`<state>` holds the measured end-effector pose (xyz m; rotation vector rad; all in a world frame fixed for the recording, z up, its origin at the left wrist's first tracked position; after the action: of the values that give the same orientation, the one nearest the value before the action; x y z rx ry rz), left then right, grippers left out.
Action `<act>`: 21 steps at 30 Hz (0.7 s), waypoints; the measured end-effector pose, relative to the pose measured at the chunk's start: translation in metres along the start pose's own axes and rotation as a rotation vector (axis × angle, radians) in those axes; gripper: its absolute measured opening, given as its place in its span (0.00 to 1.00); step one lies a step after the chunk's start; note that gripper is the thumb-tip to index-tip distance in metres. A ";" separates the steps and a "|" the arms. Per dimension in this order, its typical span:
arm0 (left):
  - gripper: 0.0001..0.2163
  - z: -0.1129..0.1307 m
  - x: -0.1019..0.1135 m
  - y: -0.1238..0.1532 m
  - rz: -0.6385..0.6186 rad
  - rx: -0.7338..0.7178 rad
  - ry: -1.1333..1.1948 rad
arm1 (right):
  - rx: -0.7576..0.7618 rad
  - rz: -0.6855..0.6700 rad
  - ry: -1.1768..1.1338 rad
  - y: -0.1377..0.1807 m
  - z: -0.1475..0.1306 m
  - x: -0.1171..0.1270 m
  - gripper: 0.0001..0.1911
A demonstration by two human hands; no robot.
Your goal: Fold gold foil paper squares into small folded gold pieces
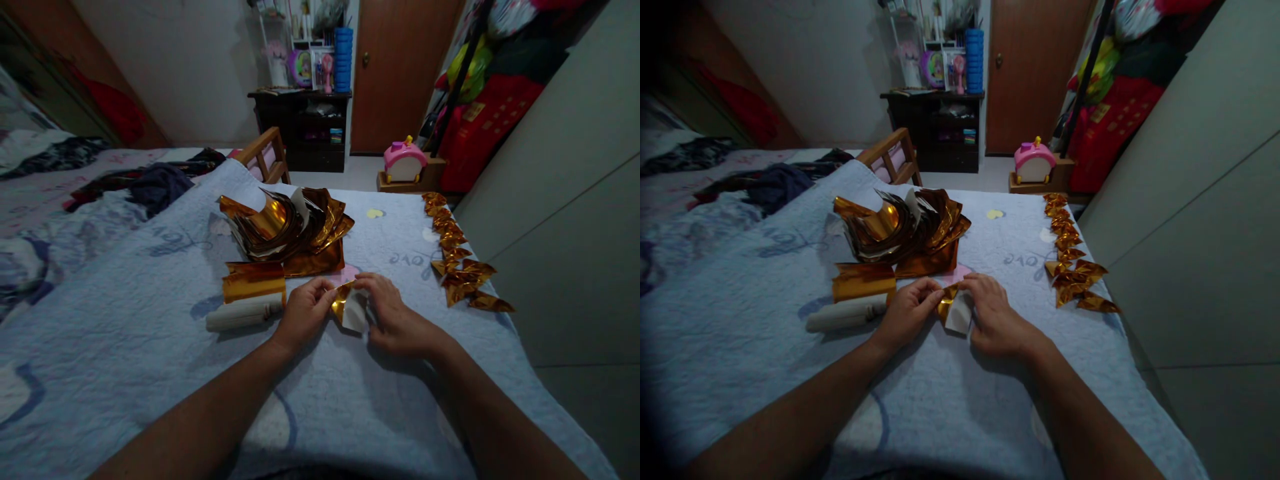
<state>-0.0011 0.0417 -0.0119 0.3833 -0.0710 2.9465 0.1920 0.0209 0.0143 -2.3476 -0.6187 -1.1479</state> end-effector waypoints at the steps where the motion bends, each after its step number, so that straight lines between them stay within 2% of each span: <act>1: 0.10 0.000 0.000 0.000 -0.001 -0.008 -0.053 | 0.015 -0.050 0.045 0.001 -0.004 -0.003 0.39; 3: 0.10 0.000 0.001 0.000 -0.006 -0.022 -0.131 | -0.001 -0.069 0.125 0.002 -0.009 -0.009 0.39; 5: 0.10 0.000 0.001 0.000 -0.006 -0.026 -0.148 | -0.009 -0.027 0.194 0.001 -0.014 -0.012 0.38; 9: 0.11 0.000 0.002 -0.002 -0.037 0.026 -0.011 | 0.034 0.063 0.258 -0.003 -0.020 -0.012 0.29; 13: 0.12 0.000 0.003 -0.004 -0.057 0.047 0.017 | 0.092 0.042 0.237 -0.005 -0.022 -0.007 0.20; 17: 0.10 0.005 0.000 -0.002 -0.081 -0.056 -0.274 | 0.150 -0.011 0.136 -0.007 -0.021 -0.009 0.13; 21: 0.06 0.005 -0.006 0.001 -0.095 -0.139 -0.647 | 0.128 -0.051 0.075 -0.009 -0.017 -0.017 0.11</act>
<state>0.0052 0.0396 -0.0087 1.2527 -0.3221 2.5805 0.1670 0.0149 0.0112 -2.1835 -0.7080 -1.1768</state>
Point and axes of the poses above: each hand's wrist, its own y-axis away from the middle knuckle, its own x-axis out of the back of the hand, z = x × y, the point moved 3 cm from there along -y, towards the middle knuckle, and after that the axes turned 4 degrees about y, right-handed, at the moved point
